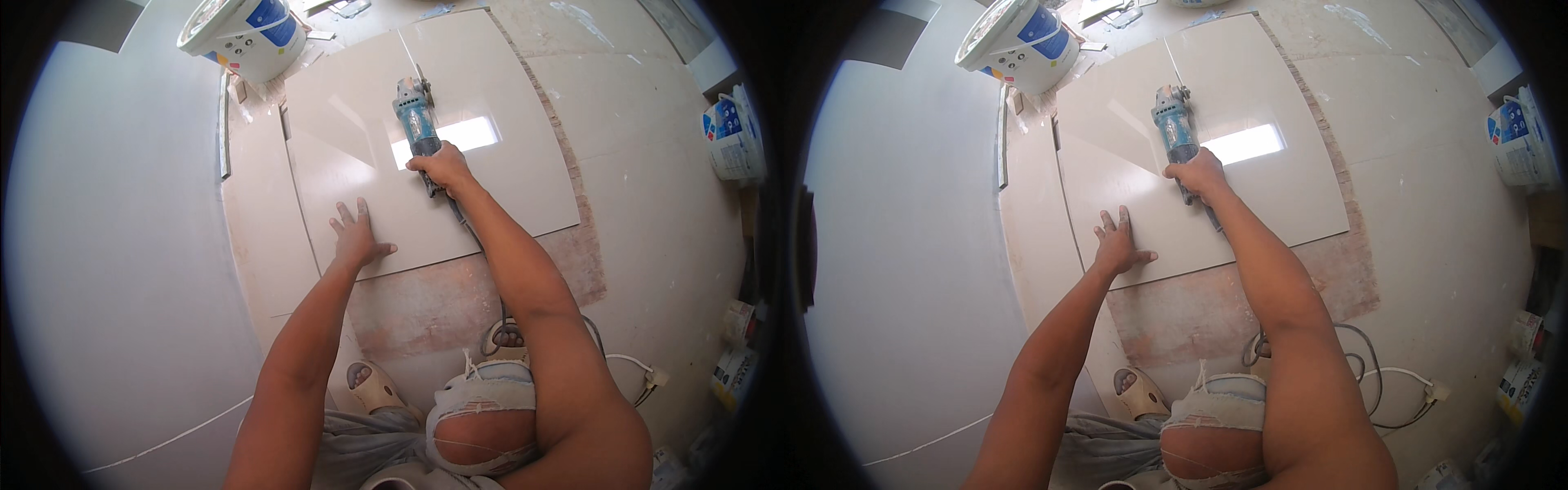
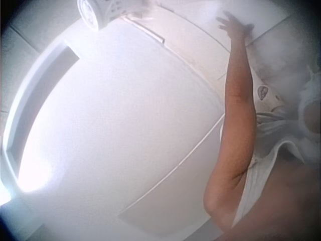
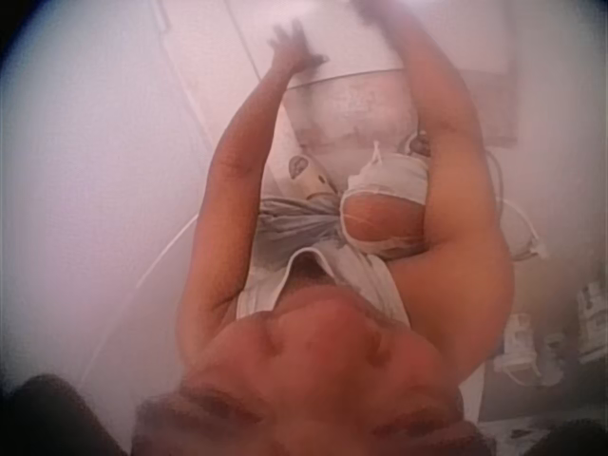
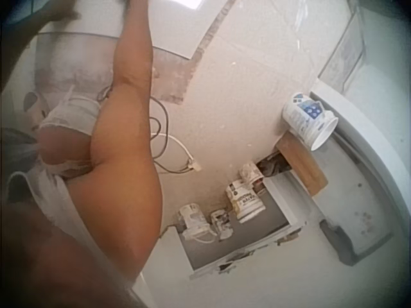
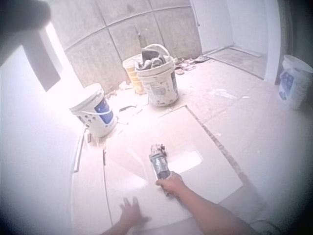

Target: The person measures and marks a large ceramic tile using a tape measure, ruler, and pencil, then uses an angle grinder to cut the tile along the marked line. The person handles the tile and tools directly on the floor.

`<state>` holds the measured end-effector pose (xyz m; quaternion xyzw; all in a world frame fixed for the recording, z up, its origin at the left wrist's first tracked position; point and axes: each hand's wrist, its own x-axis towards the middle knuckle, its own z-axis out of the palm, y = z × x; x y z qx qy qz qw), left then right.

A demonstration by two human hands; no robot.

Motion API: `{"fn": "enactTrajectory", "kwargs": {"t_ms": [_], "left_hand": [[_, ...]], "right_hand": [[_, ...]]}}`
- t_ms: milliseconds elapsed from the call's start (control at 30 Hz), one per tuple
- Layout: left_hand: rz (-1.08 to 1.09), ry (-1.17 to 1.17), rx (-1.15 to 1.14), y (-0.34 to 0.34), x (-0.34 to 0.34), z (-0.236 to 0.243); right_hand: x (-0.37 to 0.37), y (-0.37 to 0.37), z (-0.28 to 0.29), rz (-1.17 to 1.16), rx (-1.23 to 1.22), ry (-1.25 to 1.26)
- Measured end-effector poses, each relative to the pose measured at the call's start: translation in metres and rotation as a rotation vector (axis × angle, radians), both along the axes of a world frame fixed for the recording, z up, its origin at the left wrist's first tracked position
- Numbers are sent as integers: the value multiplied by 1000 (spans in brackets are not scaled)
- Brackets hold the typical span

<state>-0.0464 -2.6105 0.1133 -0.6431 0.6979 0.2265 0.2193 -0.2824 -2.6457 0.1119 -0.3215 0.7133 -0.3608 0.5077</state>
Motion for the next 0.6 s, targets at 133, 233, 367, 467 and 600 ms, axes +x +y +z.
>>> {"fn": "enactTrajectory", "kwargs": {"t_ms": [133, 233, 367, 467, 600], "left_hand": [[3, 5, 6, 0, 1, -1], [11, 9, 12, 1, -1, 3], [-38, -29, -48, 0, 6, -10], [-28, -18, -35, 0, 3, -8], [-11, 8, -19, 0, 2, -5]], "right_hand": [[0, 2, -2, 11, 4, 1], [0, 4, -1, 18, 10, -1], [2, 7, 5, -4, -15, 14], [1, 10, 4, -11, -11, 0], [1, 12, 4, 7, 4, -20]]}}
